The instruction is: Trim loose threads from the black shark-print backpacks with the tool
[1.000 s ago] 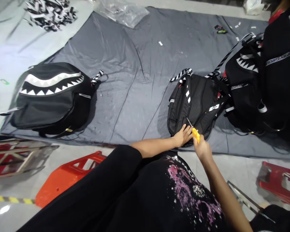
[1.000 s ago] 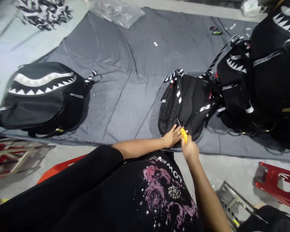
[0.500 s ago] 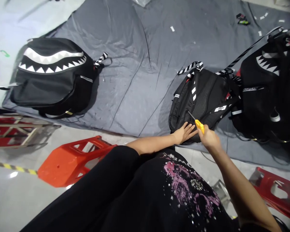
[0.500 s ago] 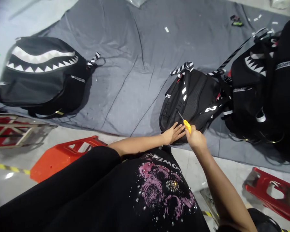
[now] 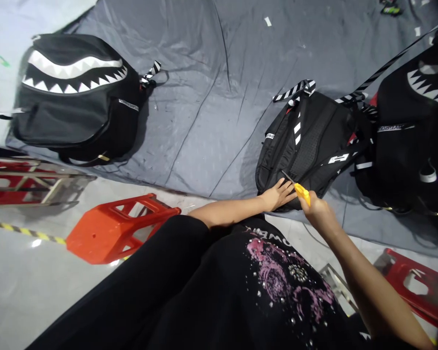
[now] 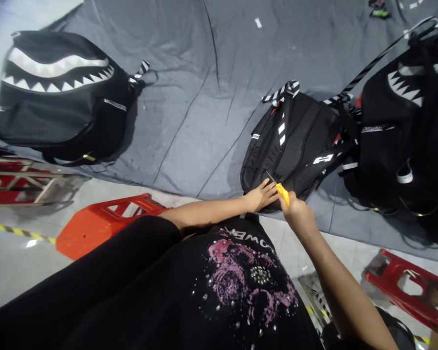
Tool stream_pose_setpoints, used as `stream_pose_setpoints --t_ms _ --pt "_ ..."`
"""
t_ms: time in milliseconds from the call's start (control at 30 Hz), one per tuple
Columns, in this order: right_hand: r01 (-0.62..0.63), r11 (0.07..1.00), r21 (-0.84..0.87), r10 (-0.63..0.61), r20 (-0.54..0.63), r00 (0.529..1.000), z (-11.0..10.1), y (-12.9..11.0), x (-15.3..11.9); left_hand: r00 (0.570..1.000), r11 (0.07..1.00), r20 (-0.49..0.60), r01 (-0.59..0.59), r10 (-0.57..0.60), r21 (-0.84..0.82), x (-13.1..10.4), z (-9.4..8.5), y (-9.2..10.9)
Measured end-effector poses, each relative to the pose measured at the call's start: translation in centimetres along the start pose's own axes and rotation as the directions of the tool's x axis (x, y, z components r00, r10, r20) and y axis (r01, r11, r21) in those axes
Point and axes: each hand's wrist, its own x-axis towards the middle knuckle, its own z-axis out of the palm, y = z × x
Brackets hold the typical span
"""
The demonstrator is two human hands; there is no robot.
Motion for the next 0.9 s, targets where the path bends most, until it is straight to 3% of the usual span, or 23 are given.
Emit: stream_pose_setpoints --t_ms 267,500,700,900 --pt "-0.073 0.997 0.007 0.073 0.029 0.997 -0.7 2.3 -1.2 0.999 0.998 0.041 0.021 -0.019 -0.055 0.5 -0.3 0.2" --pt "-0.027 1.0 0.001 0.027 0.058 0.998 -0.2 -0.1 -0.1 0.998 0.997 0.045 0.035 -0.032 -0.069 0.4 -0.2 0.2" --pt "-0.04 0.999 -0.012 0.041 0.087 0.995 -0.2 0.0 0.9 0.999 0.995 0.04 0.036 -0.032 -0.091 0.5 -0.2 0.0" --pt "-0.028 0.999 -0.017 0.03 0.121 0.992 -0.6 -0.4 1.2 0.998 1.0 0.06 0.027 -0.027 -0.013 0.5 0.0 -0.1"
